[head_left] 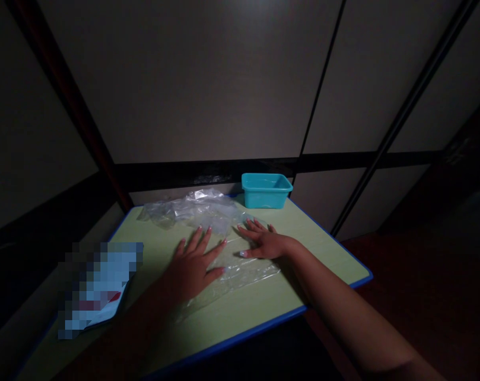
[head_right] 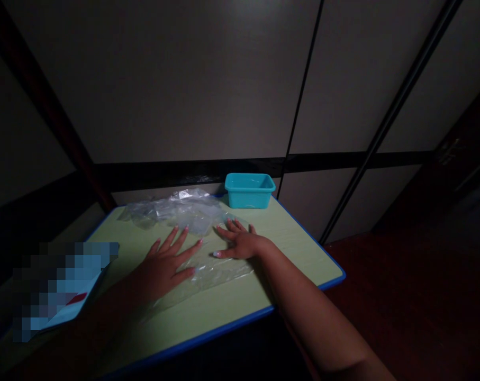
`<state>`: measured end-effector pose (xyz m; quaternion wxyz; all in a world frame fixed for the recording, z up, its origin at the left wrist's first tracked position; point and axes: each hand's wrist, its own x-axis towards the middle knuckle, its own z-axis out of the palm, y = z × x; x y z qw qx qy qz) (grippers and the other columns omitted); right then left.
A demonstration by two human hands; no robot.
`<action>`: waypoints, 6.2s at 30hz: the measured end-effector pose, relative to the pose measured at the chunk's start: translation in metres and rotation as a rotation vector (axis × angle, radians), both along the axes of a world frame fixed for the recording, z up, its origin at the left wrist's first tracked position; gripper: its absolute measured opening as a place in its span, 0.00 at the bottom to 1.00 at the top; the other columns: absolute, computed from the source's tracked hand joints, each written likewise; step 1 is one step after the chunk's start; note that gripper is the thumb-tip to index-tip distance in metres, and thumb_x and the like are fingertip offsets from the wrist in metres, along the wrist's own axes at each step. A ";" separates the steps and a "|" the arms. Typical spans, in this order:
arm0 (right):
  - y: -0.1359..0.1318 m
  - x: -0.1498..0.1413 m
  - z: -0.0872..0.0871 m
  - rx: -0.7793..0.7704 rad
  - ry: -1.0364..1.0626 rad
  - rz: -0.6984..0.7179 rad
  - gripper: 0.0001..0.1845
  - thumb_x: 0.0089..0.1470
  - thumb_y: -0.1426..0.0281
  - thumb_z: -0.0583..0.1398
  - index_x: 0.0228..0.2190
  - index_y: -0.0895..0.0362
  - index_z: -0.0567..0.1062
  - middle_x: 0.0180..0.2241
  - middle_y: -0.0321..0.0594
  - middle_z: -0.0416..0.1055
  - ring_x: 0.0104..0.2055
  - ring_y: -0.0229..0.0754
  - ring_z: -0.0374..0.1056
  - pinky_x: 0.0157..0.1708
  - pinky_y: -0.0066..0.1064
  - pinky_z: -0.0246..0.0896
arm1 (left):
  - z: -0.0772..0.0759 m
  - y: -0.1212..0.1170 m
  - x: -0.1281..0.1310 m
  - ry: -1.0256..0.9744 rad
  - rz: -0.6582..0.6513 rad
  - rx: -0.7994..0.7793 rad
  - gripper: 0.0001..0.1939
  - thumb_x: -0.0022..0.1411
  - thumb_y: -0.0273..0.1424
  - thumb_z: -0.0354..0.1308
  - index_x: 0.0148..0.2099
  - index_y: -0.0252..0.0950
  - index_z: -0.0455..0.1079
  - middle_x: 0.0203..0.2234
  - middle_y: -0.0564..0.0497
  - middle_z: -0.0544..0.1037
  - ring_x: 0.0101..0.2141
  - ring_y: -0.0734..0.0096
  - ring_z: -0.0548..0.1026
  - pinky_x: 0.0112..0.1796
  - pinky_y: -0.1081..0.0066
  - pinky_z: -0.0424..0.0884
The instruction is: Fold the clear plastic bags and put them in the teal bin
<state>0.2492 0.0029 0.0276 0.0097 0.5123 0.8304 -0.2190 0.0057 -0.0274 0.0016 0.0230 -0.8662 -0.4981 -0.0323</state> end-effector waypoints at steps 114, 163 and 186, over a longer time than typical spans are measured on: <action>0.009 0.008 -0.017 0.026 -0.171 -0.116 0.45 0.52 0.44 0.43 0.62 0.53 0.35 0.64 0.44 0.23 0.64 0.52 0.19 0.55 0.61 0.29 | 0.022 0.038 -0.041 0.007 0.390 -0.027 0.12 0.57 0.40 0.51 0.34 0.35 0.65 0.37 0.43 0.71 0.44 0.56 0.65 0.44 0.64 0.61; 0.012 0.009 -0.011 0.198 -0.001 -0.302 0.37 0.57 0.49 0.43 0.62 0.53 0.45 0.64 0.47 0.31 0.65 0.51 0.26 0.57 0.58 0.32 | 0.033 -0.006 -0.020 -0.123 -0.273 -0.493 0.40 0.45 0.23 0.51 0.63 0.39 0.50 0.62 0.50 0.53 0.61 0.62 0.51 0.57 0.61 0.52; 0.027 0.019 -0.018 0.577 0.379 -0.332 0.24 0.60 0.60 0.44 0.50 0.60 0.66 0.52 0.52 0.64 0.55 0.48 0.58 0.53 0.44 0.52 | 0.035 -0.014 -0.007 -0.249 -0.486 -0.429 0.21 0.59 0.40 0.54 0.54 0.42 0.67 0.61 0.47 0.54 0.61 0.58 0.47 0.57 0.56 0.50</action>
